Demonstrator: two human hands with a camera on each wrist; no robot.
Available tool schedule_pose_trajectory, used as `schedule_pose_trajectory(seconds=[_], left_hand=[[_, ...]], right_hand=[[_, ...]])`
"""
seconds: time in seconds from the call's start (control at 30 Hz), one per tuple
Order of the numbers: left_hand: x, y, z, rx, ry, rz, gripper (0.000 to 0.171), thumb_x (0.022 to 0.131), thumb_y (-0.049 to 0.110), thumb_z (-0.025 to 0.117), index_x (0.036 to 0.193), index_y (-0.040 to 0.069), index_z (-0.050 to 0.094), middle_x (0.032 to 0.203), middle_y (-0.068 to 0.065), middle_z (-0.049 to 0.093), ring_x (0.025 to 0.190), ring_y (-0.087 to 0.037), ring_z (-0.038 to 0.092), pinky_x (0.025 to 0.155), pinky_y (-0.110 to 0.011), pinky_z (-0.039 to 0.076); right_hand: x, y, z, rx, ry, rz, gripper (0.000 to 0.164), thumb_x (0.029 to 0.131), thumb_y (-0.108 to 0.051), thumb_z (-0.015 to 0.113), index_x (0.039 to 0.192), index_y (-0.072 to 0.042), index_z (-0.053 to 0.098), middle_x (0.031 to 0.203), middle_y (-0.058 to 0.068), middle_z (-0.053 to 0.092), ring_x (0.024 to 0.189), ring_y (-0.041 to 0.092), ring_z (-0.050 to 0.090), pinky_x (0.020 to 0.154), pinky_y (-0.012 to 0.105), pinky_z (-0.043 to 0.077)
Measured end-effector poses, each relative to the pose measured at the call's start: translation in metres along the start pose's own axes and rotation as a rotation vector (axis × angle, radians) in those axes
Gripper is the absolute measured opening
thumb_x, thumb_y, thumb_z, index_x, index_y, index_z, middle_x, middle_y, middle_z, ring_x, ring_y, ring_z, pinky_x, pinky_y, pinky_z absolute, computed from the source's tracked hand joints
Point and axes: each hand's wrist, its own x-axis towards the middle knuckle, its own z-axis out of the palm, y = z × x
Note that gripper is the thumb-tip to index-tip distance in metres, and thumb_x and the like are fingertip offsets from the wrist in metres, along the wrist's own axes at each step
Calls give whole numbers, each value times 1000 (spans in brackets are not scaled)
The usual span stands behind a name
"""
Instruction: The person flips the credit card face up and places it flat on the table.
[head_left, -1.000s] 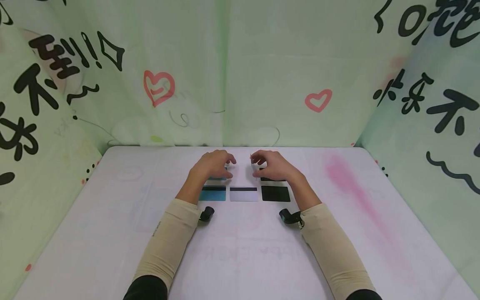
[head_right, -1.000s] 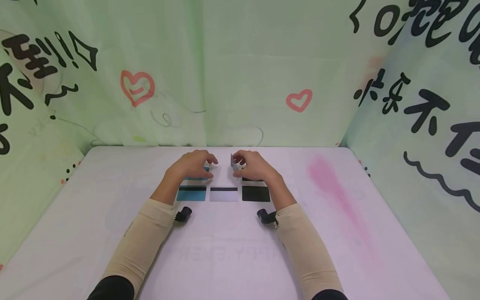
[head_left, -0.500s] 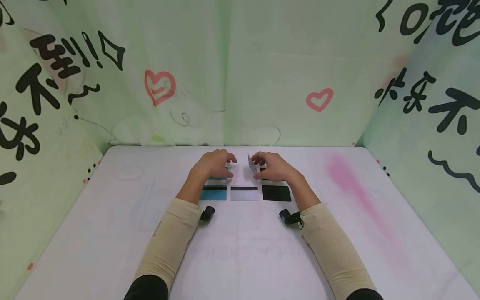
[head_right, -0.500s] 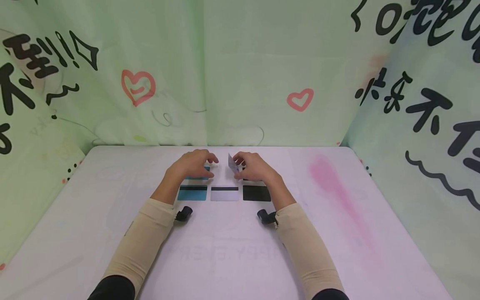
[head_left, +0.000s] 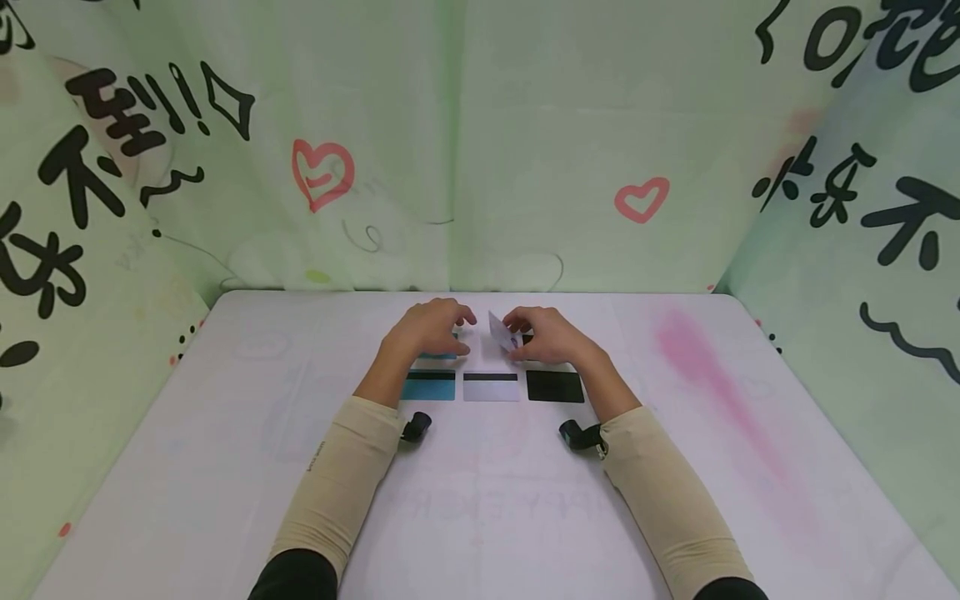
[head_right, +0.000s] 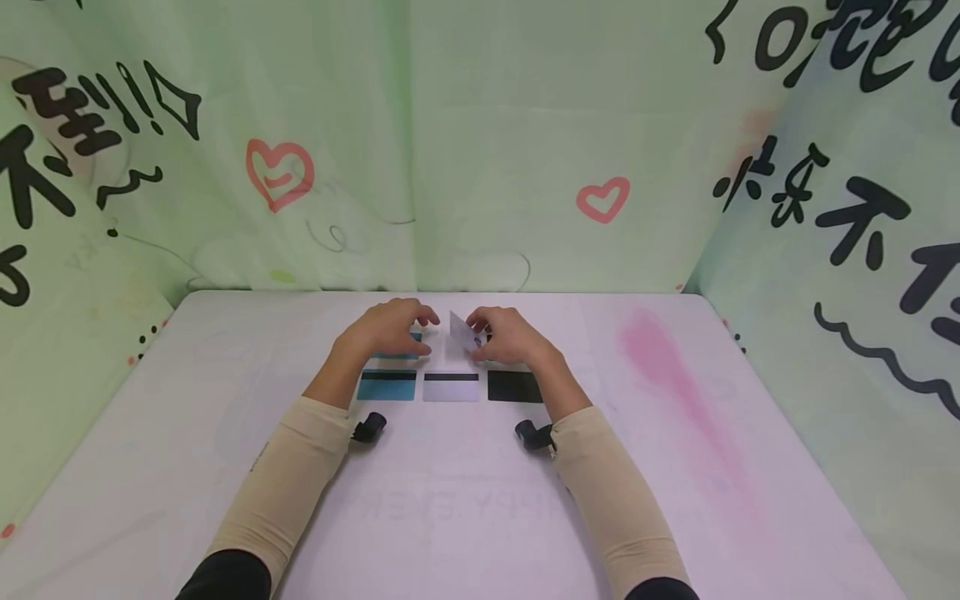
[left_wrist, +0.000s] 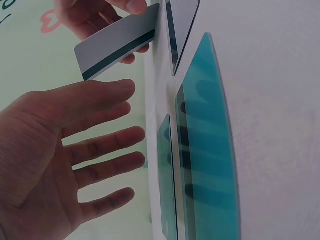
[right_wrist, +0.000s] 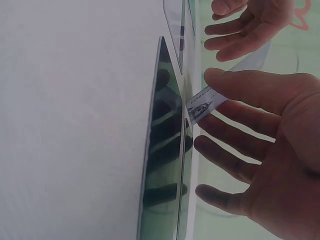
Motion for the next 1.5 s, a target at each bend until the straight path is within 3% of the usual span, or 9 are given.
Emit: schedule_pose_trajectory(seconds=[0.3,0.7,0.93,1.2,1.5], left_hand=[[1,1,1,-2,8,1,57,91,33,80,143,17,62,135,-9,66,120,-26,62,105,-49,50],[1,5,0,11,33,53,65,88,36,83,146,18,58,134,-7,67,119,-26,63,101,-47,51],[2,9,2,22,59,92,63,87,41,84,141,17,63,131,-5,69,118,-23,63,99,-45,52],[3,13,4,21,77,75,58,87,37,85,138,16,67,131,-2,70,114,-21,64,99,-43,53],[5,14,5,49,63,58,58,85,33,87,137,15,68,133,-2,71,123,-22,64,105,-47,50]], right_hand=[[1,0,1,-15,-1,-10,56,86,-13,84,136,-1,63,127,15,69,117,31,62,107,48,50],[4,2,3,-71,-10,-16,56,85,-15,85,136,-2,64,127,15,68,117,30,62,106,47,51],[2,-2,2,-88,0,-24,56,85,-14,86,135,-1,65,127,16,66,117,31,61,105,47,51],[0,-6,3,-104,0,-7,56,85,-18,87,135,-5,66,125,14,62,115,30,58,102,45,50],[-1,-8,2,-113,3,-40,56,85,-19,87,135,-4,67,125,14,61,114,29,58,101,45,51]])
